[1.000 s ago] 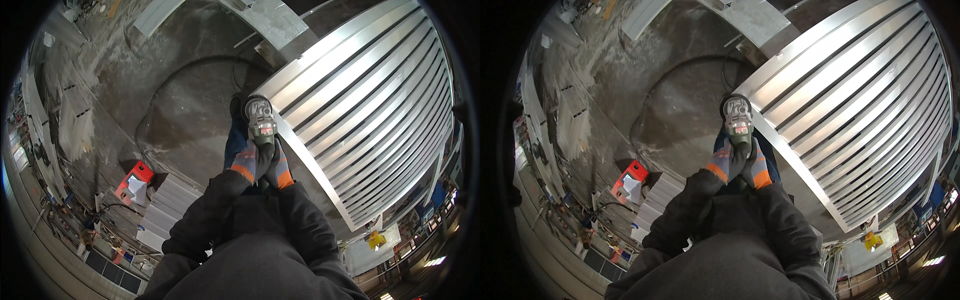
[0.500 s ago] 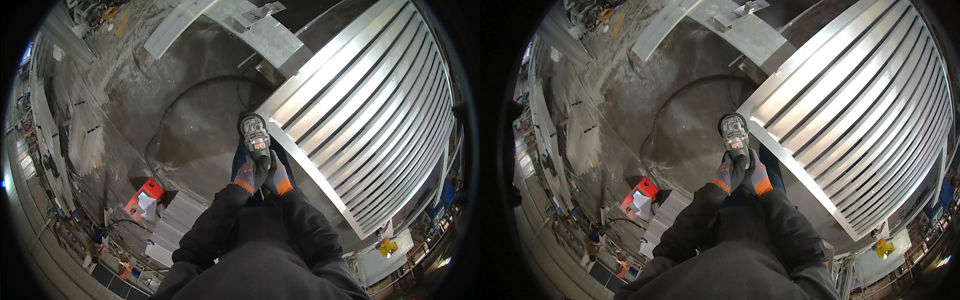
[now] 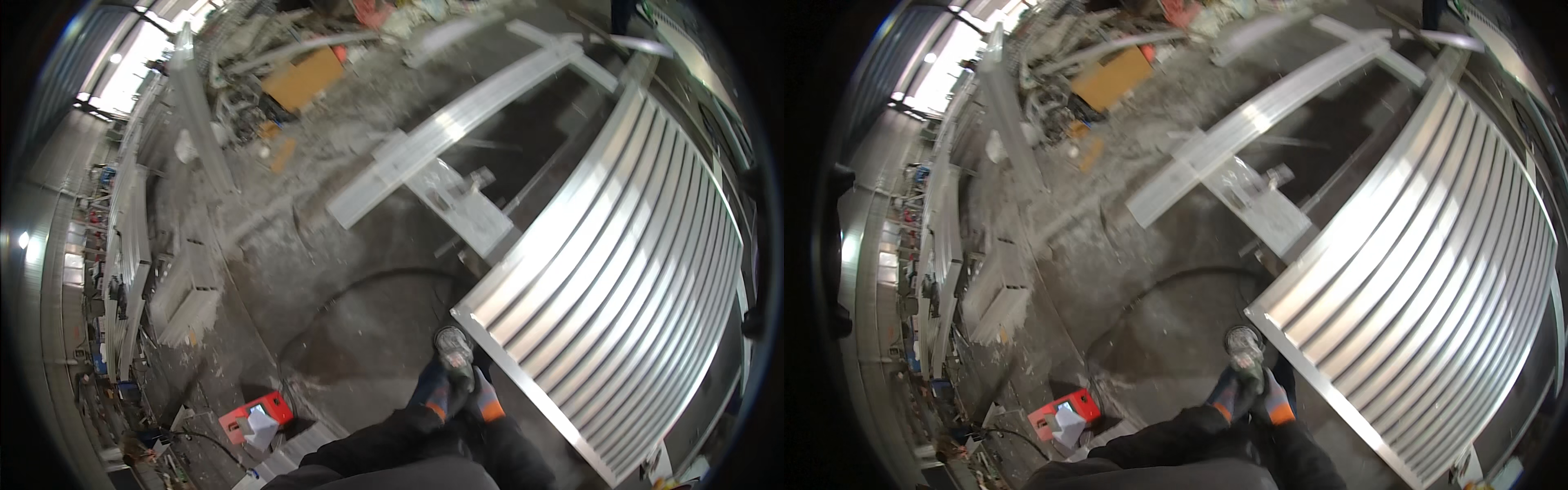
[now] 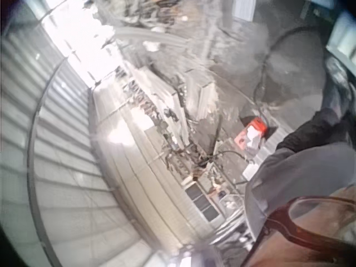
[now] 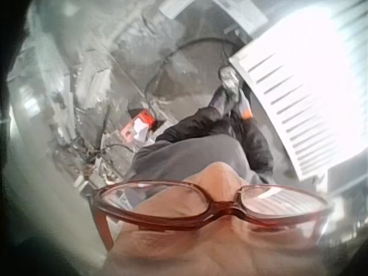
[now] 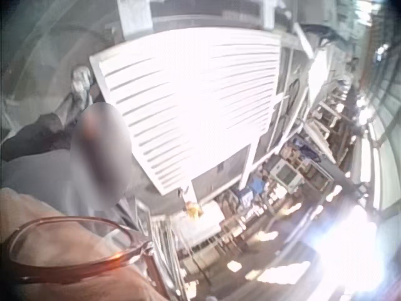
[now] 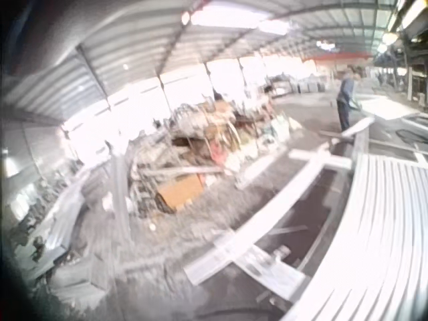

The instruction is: The person welds metal slats to a frame, then uses a drill to fasten components and an angle grinder to smooth edges. The person handles metal slats, a frame, and various tools to assemble a metal grille.

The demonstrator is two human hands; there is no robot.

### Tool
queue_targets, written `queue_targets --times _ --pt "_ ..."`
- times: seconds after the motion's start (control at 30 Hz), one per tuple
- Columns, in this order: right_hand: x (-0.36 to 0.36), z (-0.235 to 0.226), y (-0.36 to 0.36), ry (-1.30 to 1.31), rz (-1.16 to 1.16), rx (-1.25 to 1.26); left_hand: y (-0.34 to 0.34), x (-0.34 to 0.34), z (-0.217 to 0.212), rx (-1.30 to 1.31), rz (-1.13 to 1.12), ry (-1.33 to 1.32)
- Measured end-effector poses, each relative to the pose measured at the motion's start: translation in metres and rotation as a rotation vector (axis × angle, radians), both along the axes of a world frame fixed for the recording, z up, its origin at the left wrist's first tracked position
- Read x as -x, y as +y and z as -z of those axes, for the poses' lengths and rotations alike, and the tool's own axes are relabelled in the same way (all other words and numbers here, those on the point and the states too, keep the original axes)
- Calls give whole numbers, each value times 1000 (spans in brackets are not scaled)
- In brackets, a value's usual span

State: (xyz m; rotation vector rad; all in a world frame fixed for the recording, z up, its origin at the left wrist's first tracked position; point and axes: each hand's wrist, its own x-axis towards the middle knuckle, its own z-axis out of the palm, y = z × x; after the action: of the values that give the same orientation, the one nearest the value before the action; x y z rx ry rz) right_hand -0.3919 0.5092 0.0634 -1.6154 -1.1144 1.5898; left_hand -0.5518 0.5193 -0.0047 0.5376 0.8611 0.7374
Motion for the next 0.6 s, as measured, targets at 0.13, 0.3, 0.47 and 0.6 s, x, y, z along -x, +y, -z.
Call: queue_targets --times 0.13,0.3,0.47,0.6 --pt "-15 -12 -25 -51 345 13 -11 -22 13 -816 368 470" --pt "-58 4 -110 -106 643 27 -22 -96 -10 -624 1029 595" --pt "-64 45 -196 192 1354 -50 -62 -175 -63 -626 1323 459" --pt "-71 80 -254 -1079 1277 339 -142 -235 -59 -627 1502 380"
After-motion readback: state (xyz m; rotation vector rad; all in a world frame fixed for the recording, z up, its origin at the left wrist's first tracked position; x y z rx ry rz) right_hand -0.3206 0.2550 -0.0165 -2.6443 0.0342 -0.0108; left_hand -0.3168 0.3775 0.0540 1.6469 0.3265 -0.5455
